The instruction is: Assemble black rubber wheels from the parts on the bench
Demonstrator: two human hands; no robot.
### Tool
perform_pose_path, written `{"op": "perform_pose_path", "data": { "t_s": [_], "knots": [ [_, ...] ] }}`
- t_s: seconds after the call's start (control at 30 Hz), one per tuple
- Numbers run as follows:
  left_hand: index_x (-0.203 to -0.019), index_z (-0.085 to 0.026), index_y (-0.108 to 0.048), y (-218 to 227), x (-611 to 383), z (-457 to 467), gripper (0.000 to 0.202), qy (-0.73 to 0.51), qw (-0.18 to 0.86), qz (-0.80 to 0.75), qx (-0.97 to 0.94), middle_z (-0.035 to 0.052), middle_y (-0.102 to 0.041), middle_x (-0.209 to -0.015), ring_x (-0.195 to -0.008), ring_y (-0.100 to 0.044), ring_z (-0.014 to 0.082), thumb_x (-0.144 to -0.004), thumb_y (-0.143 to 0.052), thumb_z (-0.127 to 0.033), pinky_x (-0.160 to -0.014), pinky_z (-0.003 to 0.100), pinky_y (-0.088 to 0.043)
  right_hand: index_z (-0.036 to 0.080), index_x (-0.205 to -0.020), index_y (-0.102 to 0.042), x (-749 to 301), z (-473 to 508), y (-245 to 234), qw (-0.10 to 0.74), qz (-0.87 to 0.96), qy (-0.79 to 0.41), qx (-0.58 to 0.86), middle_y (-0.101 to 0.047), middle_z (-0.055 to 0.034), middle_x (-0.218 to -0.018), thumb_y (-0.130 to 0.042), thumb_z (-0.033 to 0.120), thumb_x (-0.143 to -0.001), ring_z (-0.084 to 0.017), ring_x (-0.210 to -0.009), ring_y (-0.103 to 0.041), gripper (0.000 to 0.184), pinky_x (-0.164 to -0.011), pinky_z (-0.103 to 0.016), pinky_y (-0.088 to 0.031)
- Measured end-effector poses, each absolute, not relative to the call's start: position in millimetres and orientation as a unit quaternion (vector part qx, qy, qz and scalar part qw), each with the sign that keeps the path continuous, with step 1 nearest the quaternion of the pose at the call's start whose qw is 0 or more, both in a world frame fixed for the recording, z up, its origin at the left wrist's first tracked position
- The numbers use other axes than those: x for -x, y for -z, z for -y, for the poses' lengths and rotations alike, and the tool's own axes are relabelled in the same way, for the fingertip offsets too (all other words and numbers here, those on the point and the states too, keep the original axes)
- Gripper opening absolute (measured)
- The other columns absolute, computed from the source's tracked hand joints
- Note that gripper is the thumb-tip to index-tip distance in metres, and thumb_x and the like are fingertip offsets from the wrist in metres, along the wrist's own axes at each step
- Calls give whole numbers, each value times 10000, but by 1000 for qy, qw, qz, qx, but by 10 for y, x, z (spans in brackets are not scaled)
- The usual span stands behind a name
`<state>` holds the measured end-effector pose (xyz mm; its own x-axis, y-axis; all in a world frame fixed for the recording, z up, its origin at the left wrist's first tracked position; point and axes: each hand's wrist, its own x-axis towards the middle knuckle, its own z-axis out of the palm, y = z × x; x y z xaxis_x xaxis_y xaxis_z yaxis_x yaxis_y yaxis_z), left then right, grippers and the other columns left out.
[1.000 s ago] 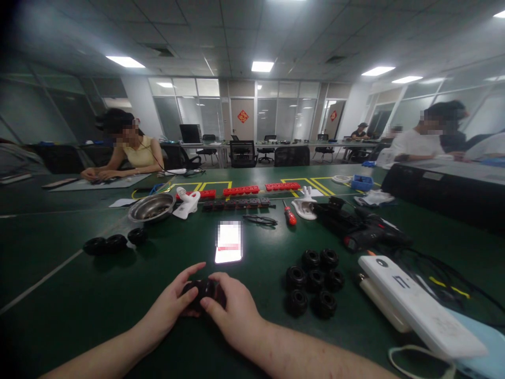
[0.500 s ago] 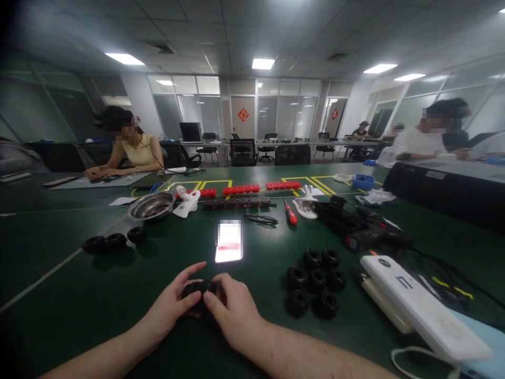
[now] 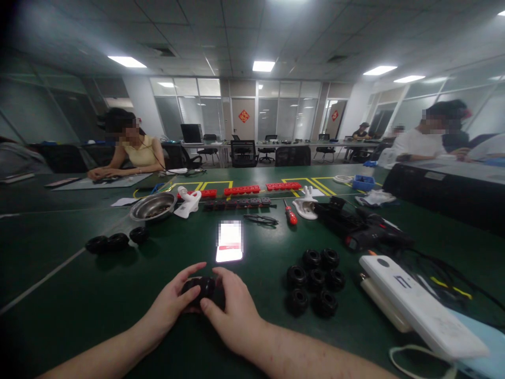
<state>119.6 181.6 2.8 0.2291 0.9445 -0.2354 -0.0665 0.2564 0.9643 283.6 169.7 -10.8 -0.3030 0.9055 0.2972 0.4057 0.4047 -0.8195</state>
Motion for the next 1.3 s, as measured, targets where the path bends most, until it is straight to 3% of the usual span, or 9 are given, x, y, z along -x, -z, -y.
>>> {"op": "perform_pose_path", "data": {
  "t_s": [0.13, 0.23, 0.43, 0.6, 0.7, 0.87, 1.1, 1.3],
  "knots": [
    [-1159, -226, -363, -30, -1197, -1819, 554, -398, 625, -489, -461, 46, -546, -942, -804, -587, 202, -676, -612, -333, -641, 305, -495, 192, -973, -477, -2829, -1733, 127, 374, 728, -346, 458, -525, -3, -769, -519, 266, -776, -156, -710, -501, 215, -643, -283, -418],
    [-1175, -226, -345, -33, -1195, -1827, 584, -384, 630, -486, -469, 45, -555, -932, -765, -591, 184, -670, -622, -321, -623, 287, -492, 187, -883, -498, -2826, -1754, 125, 372, 721, -356, 464, -527, 3, -737, -521, 233, -771, -148, -681, -500, 123, -622, -271, -417],
    [-1119, -201, -410, -32, -1191, -1837, 470, -375, 628, -503, -460, 67, -520, -985, -755, -591, 185, -716, -543, -402, -585, 283, -497, 216, -1029, -483, -2826, -1719, 83, 407, 737, -333, 424, -533, -32, -989, -574, 130, -706, -173, -909, -490, 346, -811, -310, -391],
    [-1118, -203, -396, -19, -1195, -1832, 462, -385, 632, -483, -468, 64, -540, -962, -810, -587, 199, -714, -562, -355, -602, 278, -492, 213, -1136, -400, -2834, -1694, 101, 419, 728, -337, 425, -507, -54, -1046, -562, 175, -718, -189, -941, -478, 450, -832, -338, -382],
    [-1118, -206, -391, -15, -1199, -1827, 489, -386, 624, -489, -472, 54, -542, -945, -785, -594, 190, -692, -591, -340, -609, 278, -488, 199, -1127, -403, -2839, -1727, 132, 416, 716, -345, 442, -534, -44, -938, -519, 251, -771, -179, -848, -504, 378, -756, -321, -409],
    [-1125, -209, -387, -14, -1191, -1818, 531, -376, 621, -481, -492, 52, -561, -932, -781, -592, 190, -666, -618, -341, -611, 280, -486, 174, -918, -521, -2841, -1773, 126, 371, 725, -368, 450, -528, 9, -681, -518, 273, -778, -144, -635, -497, 172, -587, -261, -407],
    [-1127, -200, -403, -49, -1185, -1825, 531, -358, 626, -499, -480, 51, -575, -902, -772, -590, 196, -676, -581, -416, -608, 287, -492, 224, -1028, -514, -2847, -1727, 84, 392, 751, -325, 420, -551, -21, -948, -615, 183, -697, -171, -888, -491, 348, -800, -306, -380],
    [-1114, -213, -410, -52, -1200, -1812, 502, -372, 629, -485, -480, 52, -558, -936, -821, -585, 211, -672, -607, -345, -635, 300, -487, 210, -1114, -432, -2843, -1721, 98, 395, 732, -339, 440, -542, -38, -952, -525, 249, -775, -172, -858, -503, 354, -771, -312, -395]
  ]
}}
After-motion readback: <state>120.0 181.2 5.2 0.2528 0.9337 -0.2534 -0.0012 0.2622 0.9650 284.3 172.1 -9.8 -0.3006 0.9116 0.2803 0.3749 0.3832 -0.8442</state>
